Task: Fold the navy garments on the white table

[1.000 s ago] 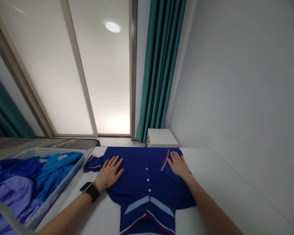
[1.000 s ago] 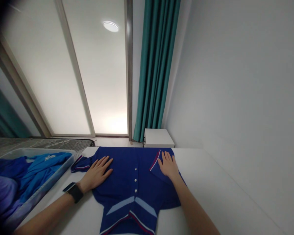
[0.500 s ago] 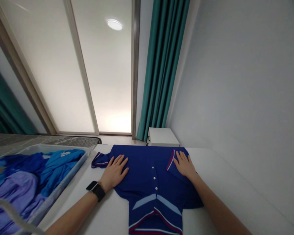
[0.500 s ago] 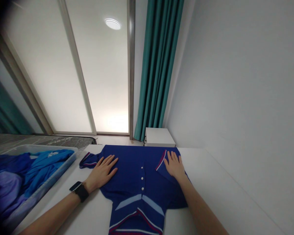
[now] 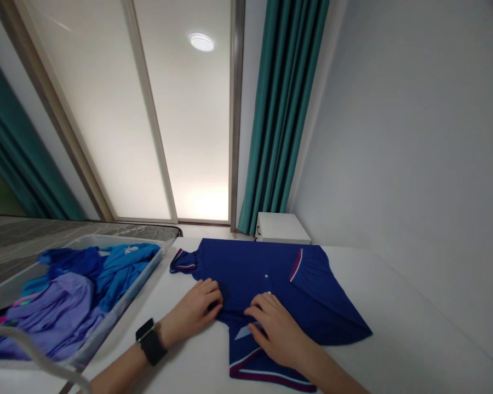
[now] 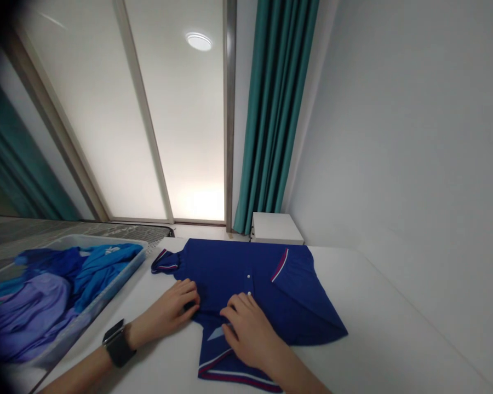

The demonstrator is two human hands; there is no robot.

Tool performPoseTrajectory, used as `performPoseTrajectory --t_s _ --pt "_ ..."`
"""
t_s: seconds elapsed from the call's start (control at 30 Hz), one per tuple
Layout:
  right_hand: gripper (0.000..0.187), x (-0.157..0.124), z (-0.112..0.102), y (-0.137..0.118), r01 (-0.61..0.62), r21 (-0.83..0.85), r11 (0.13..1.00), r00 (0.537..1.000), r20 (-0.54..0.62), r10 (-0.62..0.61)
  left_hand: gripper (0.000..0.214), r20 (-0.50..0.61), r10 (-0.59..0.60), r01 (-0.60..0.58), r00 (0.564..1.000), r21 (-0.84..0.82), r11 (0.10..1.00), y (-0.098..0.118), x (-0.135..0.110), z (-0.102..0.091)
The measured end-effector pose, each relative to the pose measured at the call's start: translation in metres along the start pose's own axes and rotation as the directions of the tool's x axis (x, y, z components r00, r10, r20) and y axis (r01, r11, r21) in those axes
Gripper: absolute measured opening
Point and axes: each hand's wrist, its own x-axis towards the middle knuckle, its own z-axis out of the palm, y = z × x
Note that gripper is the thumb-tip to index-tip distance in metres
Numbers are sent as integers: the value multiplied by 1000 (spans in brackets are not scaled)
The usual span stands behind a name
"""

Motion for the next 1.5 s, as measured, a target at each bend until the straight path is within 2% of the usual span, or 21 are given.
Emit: performPoseTrajectory --t_s 0.2,0.3,0.37,0.5,0.53,0.6,0.8,0.93,1.0,1.13,1.23,1.37,1.4,1.5 --pt "16 20 3 -12 91 -35 995 992 91 -87 16 -89 -69 63 994 -71 995 -12 -12 1" --pt "16 42 4 -12 97 -18 995 993 76 -96 22 -187 -178 163 966 -94 982 -32 -15 0" --pt "16 60 7 -13 109 3 994 992 58 -109 24 -296 -274 261 915 -84 962 -53 -19 0" --pt "18 101 23 -13 150 51 987 988 31 -152 28 -493 -426 485 759 -10 875 -94 -32 6" --pt "19 112 28 -13 157 56 986 987 24 -159 30 -512 -451 525 731 -1 851 -100 -35 9" --pt "21 134 38 -13 162 60 985 987 3 -162 32 -512 -483 565 711 7 825 -106 -37 16" --pt "28 197 62 -17 116 29 993 992 -45 -115 39 -477 -474 542 740 7 840 -108 -34 25" --pt "37 226 75 -16 101 95 990 992 -87 -92 40 -464 -461 480 756 -85 873 -112 -32 24" --pt "38 235 79 -14 118 145 982 990 -98 -104 39 -489 -460 436 742 -170 884 -112 -30 23" --pt "11 251 78 -9 133 260 956 986 -130 -102 35 -575 -467 336 672 -325 884 -105 -25 17" --pt "11 259 69 -8 156 363 919 982 -155 -105 34 -619 -454 273 641 -369 889 -97 -22 12" --pt "13 262 58 -6 196 461 866 976 -181 -125 51 -638 -521 363 567 -374 853 -93 -20 10" --pt "14 262 58 -6 196 476 857 975 -187 -120 51 -615 -544 390 571 -380 839 -93 -20 10" --pt "21 257 61 -6 172 503 847 973 -221 -66 32 -500 -595 378 629 -472 796 -91 -18 10"
